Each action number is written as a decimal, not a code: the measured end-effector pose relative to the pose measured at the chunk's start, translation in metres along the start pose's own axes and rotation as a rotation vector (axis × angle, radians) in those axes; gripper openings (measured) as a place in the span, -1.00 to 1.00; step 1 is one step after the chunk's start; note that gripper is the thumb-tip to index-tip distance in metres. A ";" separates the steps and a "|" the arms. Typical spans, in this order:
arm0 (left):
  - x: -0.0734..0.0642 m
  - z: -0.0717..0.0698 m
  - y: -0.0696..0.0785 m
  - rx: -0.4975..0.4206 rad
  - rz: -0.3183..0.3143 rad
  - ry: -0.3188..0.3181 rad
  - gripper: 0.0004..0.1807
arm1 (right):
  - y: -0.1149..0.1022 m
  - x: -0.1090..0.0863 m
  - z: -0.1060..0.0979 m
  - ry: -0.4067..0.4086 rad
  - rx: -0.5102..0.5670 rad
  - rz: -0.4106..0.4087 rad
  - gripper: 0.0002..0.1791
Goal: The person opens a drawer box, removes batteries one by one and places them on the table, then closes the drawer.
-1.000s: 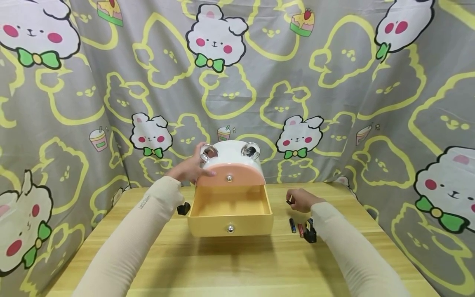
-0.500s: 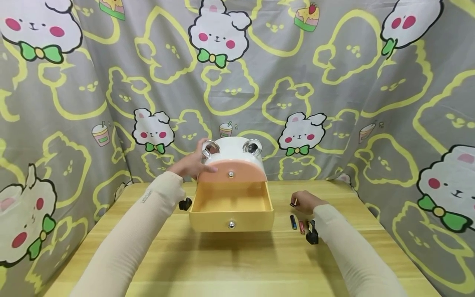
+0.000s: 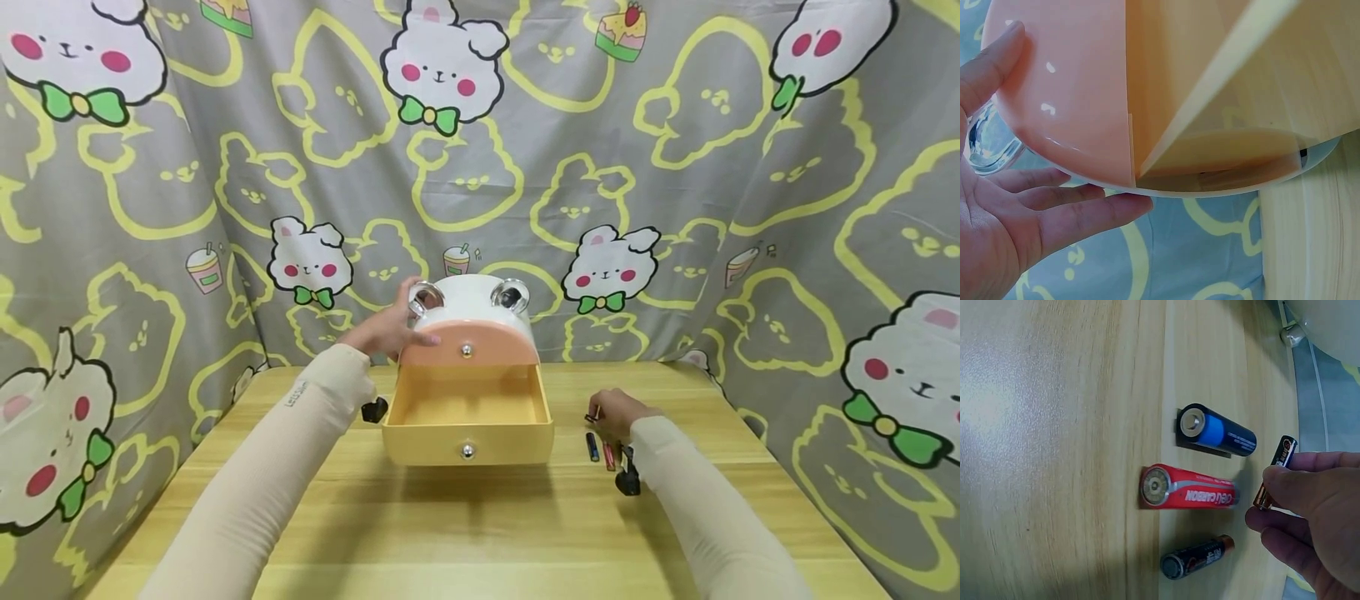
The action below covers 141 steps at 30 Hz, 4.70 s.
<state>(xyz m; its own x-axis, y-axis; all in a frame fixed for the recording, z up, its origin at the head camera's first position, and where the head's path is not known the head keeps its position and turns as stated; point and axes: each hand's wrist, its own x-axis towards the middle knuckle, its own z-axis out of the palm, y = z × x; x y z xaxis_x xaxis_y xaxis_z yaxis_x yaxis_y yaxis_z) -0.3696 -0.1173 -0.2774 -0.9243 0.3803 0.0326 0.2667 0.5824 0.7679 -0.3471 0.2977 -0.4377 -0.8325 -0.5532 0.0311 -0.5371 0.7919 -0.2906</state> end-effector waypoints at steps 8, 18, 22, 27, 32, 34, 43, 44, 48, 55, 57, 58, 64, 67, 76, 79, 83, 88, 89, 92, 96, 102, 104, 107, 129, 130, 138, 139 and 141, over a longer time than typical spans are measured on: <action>-0.001 0.001 0.000 0.021 0.022 0.013 0.26 | 0.000 0.000 0.007 -0.001 -0.012 0.052 -0.89; -0.003 0.002 0.001 -0.009 -0.010 0.003 0.27 | -0.001 -0.002 0.009 -0.001 -0.026 0.050 -0.87; -0.002 0.002 0.000 -0.018 -0.018 -0.003 0.29 | -0.001 -0.002 0.012 -0.009 -0.021 0.073 -0.85; -0.002 0.001 0.000 -0.022 -0.022 -0.003 0.28 | -0.001 0.000 0.015 -0.007 -0.002 0.083 -0.84; -0.002 0.001 0.000 -0.011 -0.014 -0.002 0.27 | -0.002 0.000 0.016 0.006 -0.012 0.068 -0.83; -0.002 0.001 0.000 -0.009 -0.012 0.002 0.27 | -0.002 0.000 0.015 0.010 -0.016 0.065 -0.83; -0.001 0.003 0.001 0.000 -0.025 0.000 0.28 | -0.009 -0.003 0.004 -0.010 -0.010 0.117 -0.92; -0.001 0.003 0.001 0.001 -0.024 0.000 0.29 | -0.010 -0.004 0.002 -0.010 -0.008 0.118 -0.91; -0.002 0.003 0.002 0.004 -0.019 0.004 0.29 | -0.013 -0.004 -0.004 -0.006 0.009 0.106 -0.87; -0.002 0.002 0.002 0.002 -0.024 0.008 0.28 | -0.019 -0.009 -0.011 0.000 0.061 0.100 -0.90; -0.002 0.001 0.000 0.003 -0.024 0.010 0.28 | -0.022 -0.010 -0.012 0.003 0.082 0.106 -0.90; -0.003 0.001 0.000 0.007 -0.021 0.011 0.28 | -0.023 -0.011 -0.012 0.008 0.090 0.097 -0.90; -0.003 0.000 0.001 0.014 0.007 0.006 0.27 | -0.033 -0.020 -0.013 0.052 0.132 0.058 -0.87; -0.003 -0.001 0.002 0.011 0.015 0.001 0.26 | -0.037 -0.023 -0.013 0.054 0.146 0.046 -0.85; -0.002 -0.002 0.003 0.002 0.008 0.020 0.27 | -0.023 -0.015 -0.006 0.085 0.104 0.126 -0.79; -0.003 0.000 0.001 -0.018 -0.006 -0.003 0.27 | -0.014 -0.009 0.004 0.048 0.091 0.187 -0.63; -0.004 0.001 0.000 -0.031 -0.012 -0.013 0.28 | -0.004 0.001 0.013 -0.015 0.080 0.265 -0.50; -0.003 0.000 0.000 -0.022 -0.007 -0.005 0.29 | 0.001 0.010 0.010 -0.054 -0.001 0.283 -0.58; -0.003 0.000 0.000 -0.023 -0.005 -0.003 0.28 | 0.002 0.011 0.008 -0.052 -0.014 0.282 -0.59; -0.002 -0.002 0.000 -0.018 -0.006 -0.001 0.29 | 0.002 0.014 0.006 -0.039 -0.042 0.271 -0.63; -0.001 -0.002 -0.002 -0.009 -0.014 -0.002 0.29 | -0.001 0.013 0.008 -0.030 -0.029 0.252 -0.69; -0.001 -0.002 -0.003 -0.018 -0.012 0.011 0.28 | -0.007 0.014 0.011 -0.085 0.105 0.317 -0.66; -0.001 -0.001 -0.003 -0.008 -0.007 0.009 0.28 | -0.007 0.014 0.011 -0.096 0.104 0.338 -0.70; 0.000 -0.001 -0.003 0.006 0.004 0.009 0.28 | -0.005 0.014 0.011 -0.100 0.087 0.339 -0.73; 0.000 0.001 -0.001 -0.044 0.000 0.004 0.27 | -0.008 0.011 0.011 -0.116 0.105 0.367 -0.71; 0.000 0.001 -0.001 -0.045 0.001 0.004 0.27 | -0.008 0.011 0.011 -0.116 0.108 0.368 -0.71; 0.000 0.001 0.000 -0.035 -0.010 0.009 0.29 | -0.010 0.008 0.009 -0.123 0.093 0.369 -0.63; -0.001 0.001 0.000 -0.035 -0.010 0.009 0.29 | -0.010 0.007 0.009 -0.125 0.099 0.364 -0.61; -0.001 0.001 0.000 -0.037 -0.006 0.011 0.28 | -0.010 0.007 0.008 -0.123 0.121 0.366 -0.57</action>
<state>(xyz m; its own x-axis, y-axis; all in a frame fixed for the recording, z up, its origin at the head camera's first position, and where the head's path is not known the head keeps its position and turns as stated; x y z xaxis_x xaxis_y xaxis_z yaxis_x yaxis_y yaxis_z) -0.3689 -0.1172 -0.2781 -0.9289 0.3686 0.0352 0.2512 0.5576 0.7912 -0.3462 0.2836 -0.4424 -0.9395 -0.2725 -0.2077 -0.1818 0.9103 -0.3720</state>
